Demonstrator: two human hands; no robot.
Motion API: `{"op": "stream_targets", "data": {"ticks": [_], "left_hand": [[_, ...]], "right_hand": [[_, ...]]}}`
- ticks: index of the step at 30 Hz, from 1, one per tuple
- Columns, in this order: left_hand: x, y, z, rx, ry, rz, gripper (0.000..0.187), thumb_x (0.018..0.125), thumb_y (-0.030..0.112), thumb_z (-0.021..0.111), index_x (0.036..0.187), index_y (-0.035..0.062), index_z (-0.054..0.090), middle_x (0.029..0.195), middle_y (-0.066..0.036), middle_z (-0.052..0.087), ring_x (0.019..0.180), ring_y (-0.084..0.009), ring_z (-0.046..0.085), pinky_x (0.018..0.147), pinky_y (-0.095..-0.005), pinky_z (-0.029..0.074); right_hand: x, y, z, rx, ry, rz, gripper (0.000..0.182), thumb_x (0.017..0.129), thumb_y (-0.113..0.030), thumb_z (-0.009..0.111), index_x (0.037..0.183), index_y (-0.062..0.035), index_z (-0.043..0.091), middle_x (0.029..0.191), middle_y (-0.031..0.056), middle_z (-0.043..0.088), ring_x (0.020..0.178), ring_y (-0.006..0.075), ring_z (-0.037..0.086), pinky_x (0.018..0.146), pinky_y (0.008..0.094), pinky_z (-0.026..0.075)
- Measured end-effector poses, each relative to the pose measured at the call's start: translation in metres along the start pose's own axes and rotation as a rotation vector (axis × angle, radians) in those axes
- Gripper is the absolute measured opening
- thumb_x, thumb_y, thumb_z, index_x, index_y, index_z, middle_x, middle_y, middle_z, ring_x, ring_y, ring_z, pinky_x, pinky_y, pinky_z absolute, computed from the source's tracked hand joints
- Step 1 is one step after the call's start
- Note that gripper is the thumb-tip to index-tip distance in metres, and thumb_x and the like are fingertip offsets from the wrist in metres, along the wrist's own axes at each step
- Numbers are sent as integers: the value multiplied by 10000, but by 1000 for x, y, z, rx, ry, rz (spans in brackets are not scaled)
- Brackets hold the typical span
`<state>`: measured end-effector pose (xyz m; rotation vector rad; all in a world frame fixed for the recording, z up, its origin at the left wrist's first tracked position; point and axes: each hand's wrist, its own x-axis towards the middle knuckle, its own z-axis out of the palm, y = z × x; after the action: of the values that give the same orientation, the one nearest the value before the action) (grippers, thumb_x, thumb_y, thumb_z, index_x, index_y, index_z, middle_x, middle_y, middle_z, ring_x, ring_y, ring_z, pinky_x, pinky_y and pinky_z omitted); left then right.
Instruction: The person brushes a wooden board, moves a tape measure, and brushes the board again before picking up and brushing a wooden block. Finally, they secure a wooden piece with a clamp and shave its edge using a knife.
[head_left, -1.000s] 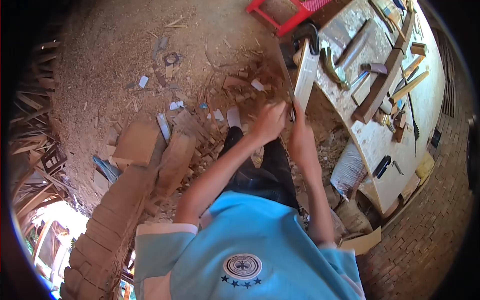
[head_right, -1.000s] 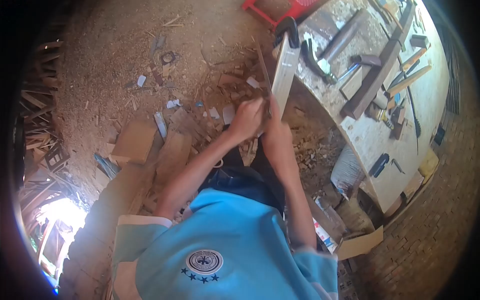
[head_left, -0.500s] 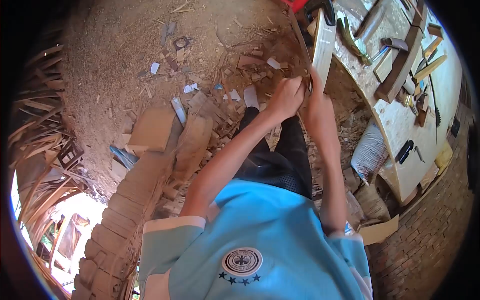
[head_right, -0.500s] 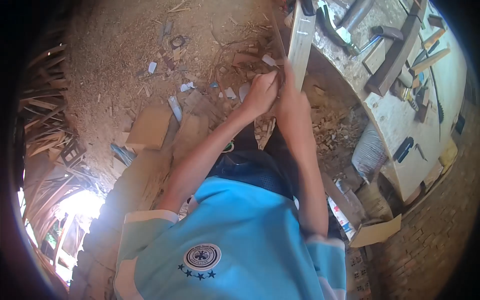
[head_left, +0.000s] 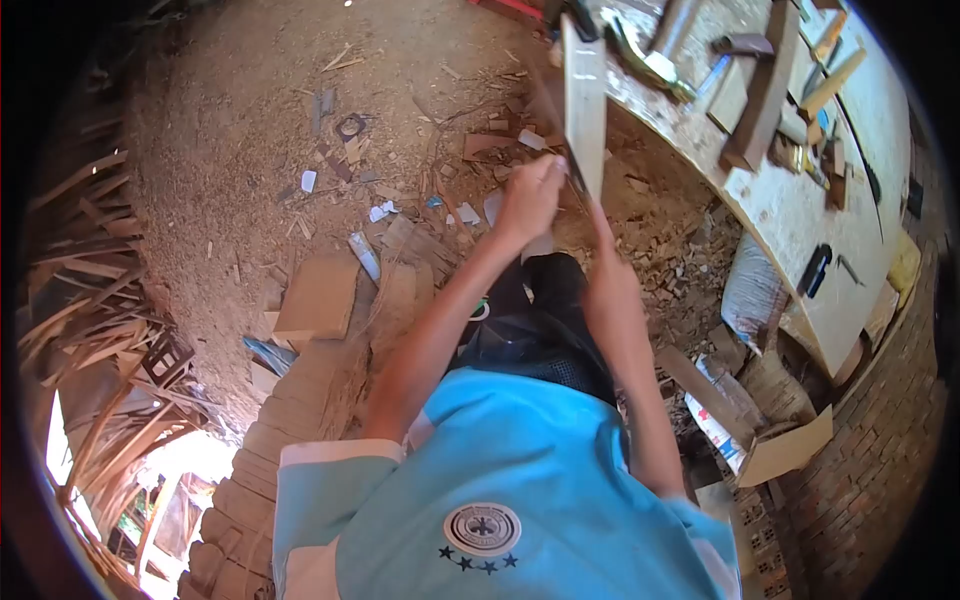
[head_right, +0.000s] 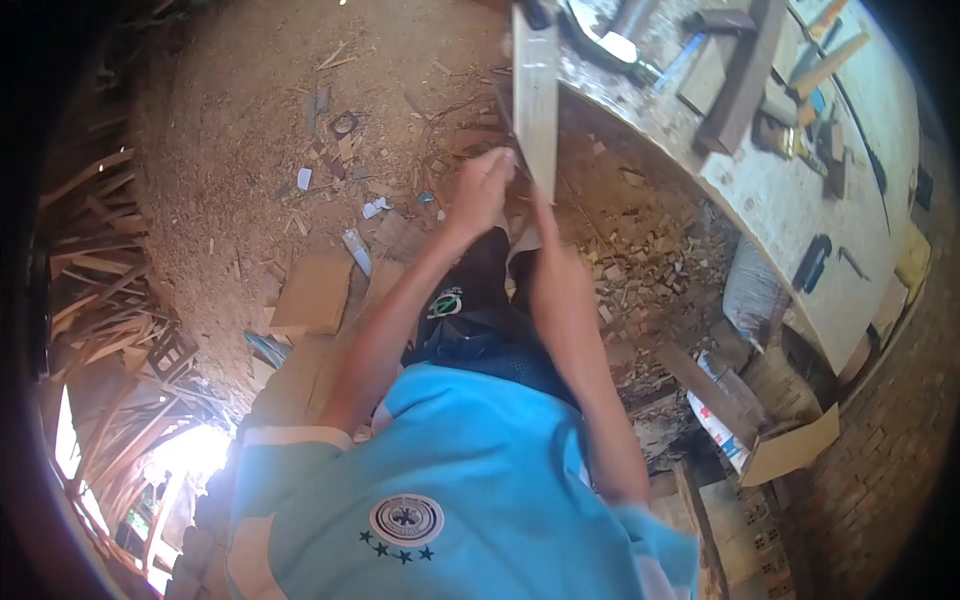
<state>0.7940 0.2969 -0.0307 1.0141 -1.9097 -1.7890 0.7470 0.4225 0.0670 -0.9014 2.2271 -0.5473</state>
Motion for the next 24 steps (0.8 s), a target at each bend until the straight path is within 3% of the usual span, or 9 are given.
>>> {"op": "stream_targets", "data": {"ticks": [2,5,6,9,12,18,19,23,24], "left_hand": [[3,6,0,-24,-34,-26,353,919,237,393,752,-43,529,626,-216,504,599,-343,518,591,-399,399],[6,10,-10,132,-101,-10,360,912,237,395,735,-45,531,631,-214,511,618,-343,543,597,-401,405],[7,8,-9,113,-105,2,352,907,229,394,739,-46,535,637,-217,521,615,-332,551,599,-397,411],[3,17,-5,167,-42,27,352,902,227,392,732,-45,536,641,-211,535,621,-325,559,608,-390,418],[5,11,-5,244,-86,67,388,920,255,375,730,-45,532,637,-191,543,621,-297,564,616,-377,420],[11,7,-3,182,-68,49,387,932,246,354,725,-37,520,623,-177,521,610,-277,540,609,-376,409],[8,9,-5,156,-95,16,387,934,244,350,727,-36,520,621,-175,517,611,-273,537,610,-378,407],[4,1,3,146,10,-37,360,926,236,368,708,-31,473,645,-219,517,645,-367,537,615,-412,401],[5,-17,6,132,36,35,350,925,231,382,718,-36,474,622,-224,498,612,-372,531,589,-415,393]], "right_hand": [[27,4,12,-42,48,-107,738,747,90,418,1415,-107,173,762,259,599,660,395,590,557,431,467],[-51,34,14,-22,96,-125,733,749,89,424,1411,-109,182,733,247,592,660,402,585,563,452,462],[-58,31,3,79,-94,130,735,751,84,431,1411,-123,181,716,250,574,668,420,573,573,479,453],[9,17,19,17,111,-161,780,739,95,422,1427,-147,146,754,263,587,650,407,591,576,451,478],[-29,37,9,12,45,-124,740,756,83,420,1417,-141,172,701,264,570,630,417,580,558,476,462],[43,7,11,-84,109,-189,731,744,87,399,1416,-121,199,789,302,592,642,402,610,557,468,486],[20,10,9,-94,109,-189,700,752,80,404,1402,-106,225,767,295,590,642,405,607,554,475,482],[-2,-2,-25,-118,-31,-123,636,776,51,415,1378,-98,274,741,286,588,682,424,602,575,484,480],[33,-10,-20,-125,-22,-130,661,770,53,415,1391,-110,254,777,291,594,695,424,606,594,471,490]]}}
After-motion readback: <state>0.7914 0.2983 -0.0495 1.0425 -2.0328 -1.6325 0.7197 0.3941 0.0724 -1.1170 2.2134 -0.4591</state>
